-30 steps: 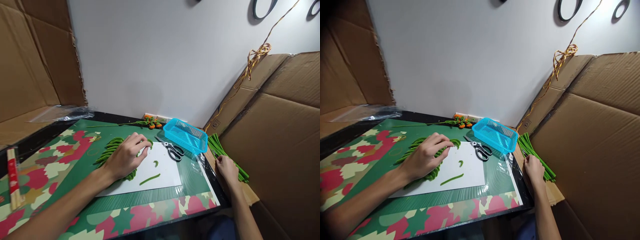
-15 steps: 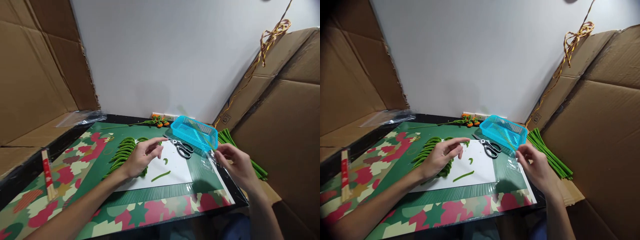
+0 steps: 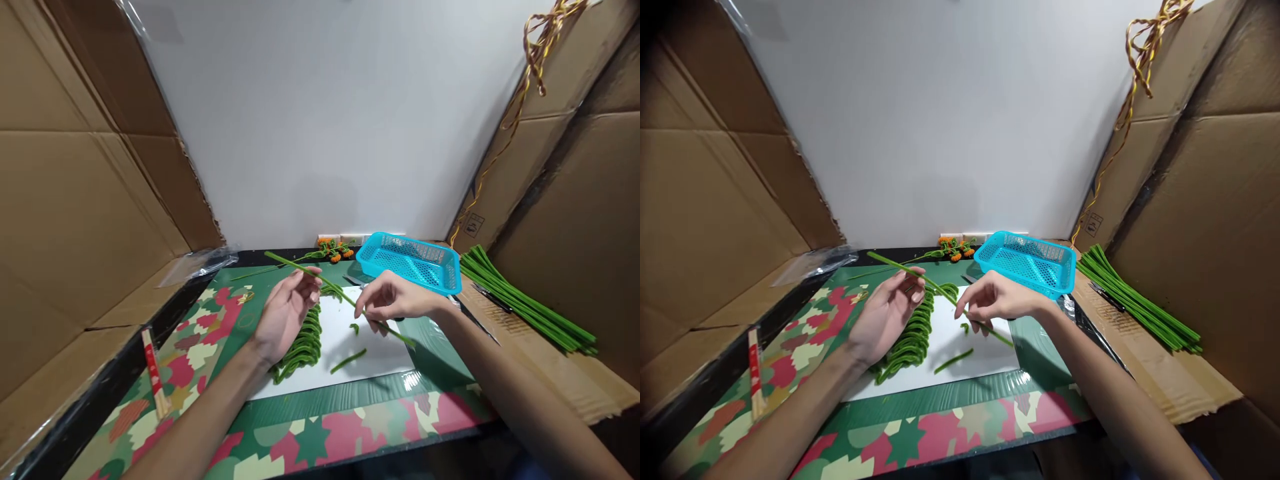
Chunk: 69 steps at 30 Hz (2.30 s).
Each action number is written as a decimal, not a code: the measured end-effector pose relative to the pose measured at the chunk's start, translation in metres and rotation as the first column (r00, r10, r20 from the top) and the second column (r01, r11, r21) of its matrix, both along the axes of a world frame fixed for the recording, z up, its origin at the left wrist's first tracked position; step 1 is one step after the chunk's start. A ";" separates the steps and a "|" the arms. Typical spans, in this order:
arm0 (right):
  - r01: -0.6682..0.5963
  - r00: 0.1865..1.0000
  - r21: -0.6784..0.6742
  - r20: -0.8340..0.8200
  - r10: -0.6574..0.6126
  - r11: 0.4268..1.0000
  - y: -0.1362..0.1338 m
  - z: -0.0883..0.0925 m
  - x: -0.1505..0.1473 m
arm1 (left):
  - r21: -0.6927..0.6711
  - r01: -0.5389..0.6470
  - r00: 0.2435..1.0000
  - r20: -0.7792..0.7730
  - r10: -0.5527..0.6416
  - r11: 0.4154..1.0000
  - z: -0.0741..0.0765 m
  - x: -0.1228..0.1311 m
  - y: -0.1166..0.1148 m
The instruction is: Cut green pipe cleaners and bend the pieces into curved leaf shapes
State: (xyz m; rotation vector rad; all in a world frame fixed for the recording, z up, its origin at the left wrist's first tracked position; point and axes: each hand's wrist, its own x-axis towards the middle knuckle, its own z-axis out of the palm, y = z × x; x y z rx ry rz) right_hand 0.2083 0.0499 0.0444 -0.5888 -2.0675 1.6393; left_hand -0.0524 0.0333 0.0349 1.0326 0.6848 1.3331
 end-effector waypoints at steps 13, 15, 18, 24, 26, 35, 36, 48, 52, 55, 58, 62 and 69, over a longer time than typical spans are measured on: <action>0.206 0.859 -0.227 -0.424 -0.287 0.952 0.005 -0.055 -0.025 | 0.194 0.072 0.900 -0.435 0.020 0.978 -0.014 0.012 0.000; 0.292 0.830 -0.220 -0.425 -0.361 0.931 0.005 -0.058 -0.029 | 0.132 0.138 0.904 -0.422 -0.071 0.982 -0.014 0.015 -0.004; 0.334 0.775 -0.307 -0.449 -0.445 0.891 0.006 -0.060 -0.033 | 0.050 0.198 0.915 -0.367 -0.166 0.979 -0.014 0.018 -0.008; 0.340 0.693 -0.422 -0.492 -0.527 0.840 0.008 -0.059 -0.034 | -0.001 0.182 0.946 -0.272 -0.175 0.983 -0.013 0.017 -0.006; 0.330 0.715 -0.402 -0.484 -0.504 0.854 0.007 -0.059 -0.035 | -0.001 0.158 0.951 -0.270 -0.153 0.987 -0.012 0.016 -0.005; 0.405 0.817 -0.094 -0.409 -0.406 0.909 -0.004 -0.070 -0.047 | -0.124 0.268 0.914 -0.281 -0.292 0.956 -0.013 0.018 -0.010; 0.420 0.816 -0.074 -0.406 -0.412 0.905 -0.005 -0.071 -0.047 | -0.133 0.277 0.904 -0.300 -0.305 0.952 -0.013 0.018 -0.010; 0.474 0.738 -0.214 -0.434 -0.517 0.854 -0.002 -0.063 -0.042 | -0.108 0.300 0.850 -0.422 -0.317 0.948 -0.009 0.020 -0.011; 0.450 0.726 -0.273 -0.443 -0.526 0.850 0.001 -0.067 -0.041 | -0.113 0.293 0.859 -0.406 -0.313 0.950 -0.010 0.019 -0.009; 0.405 0.738 -0.297 -0.452 -0.501 0.865 0.001 -0.067 -0.040 | -0.141 0.302 0.860 -0.385 -0.333 0.943 -0.012 0.019 -0.008; 0.379 0.745 -0.300 -0.461 -0.481 0.875 -0.001 -0.066 -0.039 | -0.169 0.310 0.860 -0.370 -0.351 0.936 -0.013 0.018 -0.008; 0.388 0.727 -0.305 -0.479 -0.492 0.870 -0.001 -0.065 -0.039 | -0.203 0.307 0.865 -0.349 -0.362 0.930 -0.012 0.018 -0.008; 0.417 0.708 -0.299 -0.486 -0.513 0.859 0.001 -0.065 -0.038 | -0.202 0.250 0.876 -0.369 -0.311 0.947 -0.010 0.019 -0.009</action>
